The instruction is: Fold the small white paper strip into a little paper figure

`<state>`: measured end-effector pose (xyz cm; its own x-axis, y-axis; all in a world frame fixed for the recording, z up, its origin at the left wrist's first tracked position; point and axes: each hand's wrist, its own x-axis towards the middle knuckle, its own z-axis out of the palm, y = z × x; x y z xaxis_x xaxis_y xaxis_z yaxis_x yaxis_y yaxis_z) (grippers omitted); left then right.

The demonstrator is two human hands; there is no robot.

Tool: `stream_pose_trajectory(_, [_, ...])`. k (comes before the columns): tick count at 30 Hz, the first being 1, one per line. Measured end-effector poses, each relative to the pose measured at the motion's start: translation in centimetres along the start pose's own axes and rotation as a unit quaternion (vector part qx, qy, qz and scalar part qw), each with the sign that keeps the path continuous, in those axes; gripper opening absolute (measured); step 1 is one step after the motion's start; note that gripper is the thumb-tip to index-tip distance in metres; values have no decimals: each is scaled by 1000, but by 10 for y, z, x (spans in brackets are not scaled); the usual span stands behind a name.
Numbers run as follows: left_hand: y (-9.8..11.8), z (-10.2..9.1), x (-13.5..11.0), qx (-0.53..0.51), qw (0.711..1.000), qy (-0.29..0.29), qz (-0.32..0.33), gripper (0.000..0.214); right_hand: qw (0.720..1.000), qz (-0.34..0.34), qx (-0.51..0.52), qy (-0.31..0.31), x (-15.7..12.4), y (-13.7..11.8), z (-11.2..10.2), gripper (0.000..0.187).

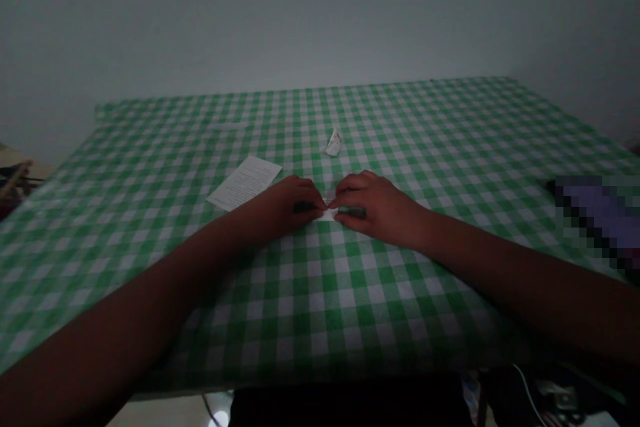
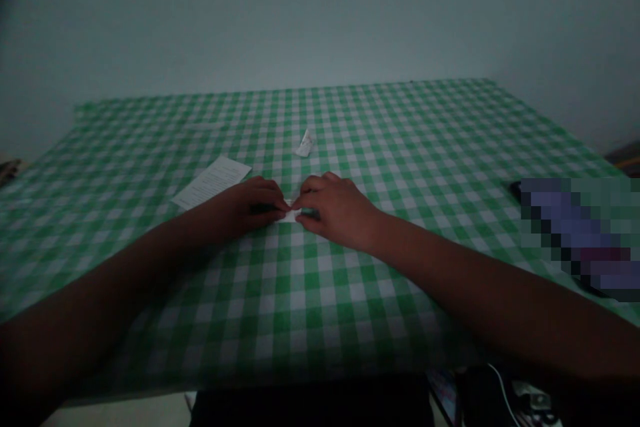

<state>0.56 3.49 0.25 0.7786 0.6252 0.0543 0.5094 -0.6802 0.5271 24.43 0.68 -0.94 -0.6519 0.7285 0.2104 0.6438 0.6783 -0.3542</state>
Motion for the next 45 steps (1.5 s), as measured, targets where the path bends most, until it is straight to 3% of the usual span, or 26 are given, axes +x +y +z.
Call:
stream_pose_trajectory(17, [-2,-17,-6,-53,995,-85,18,30,1000,-5,5,-6,0,0,-2,24])
stream_pose_trajectory(27, [9,-1,1,-5,1000,-10,-27,18,1000,2,1,-2,1,-1,-1,21])
stream_pose_trajectory(34, [16,-5,3,76,996,-43,-19,18,1000,-5,2,-5,1,0,-1,20])
stream_pose_trajectory(40, [15,-10,-2,72,995,-62,5,26,1000,-10,2,-1,1,1,-1,21])
stream_pose_trajectory(45, [8,-10,-9,80,996,-37,19,25,1000,-10,-6,-13,2,0,-2,24])
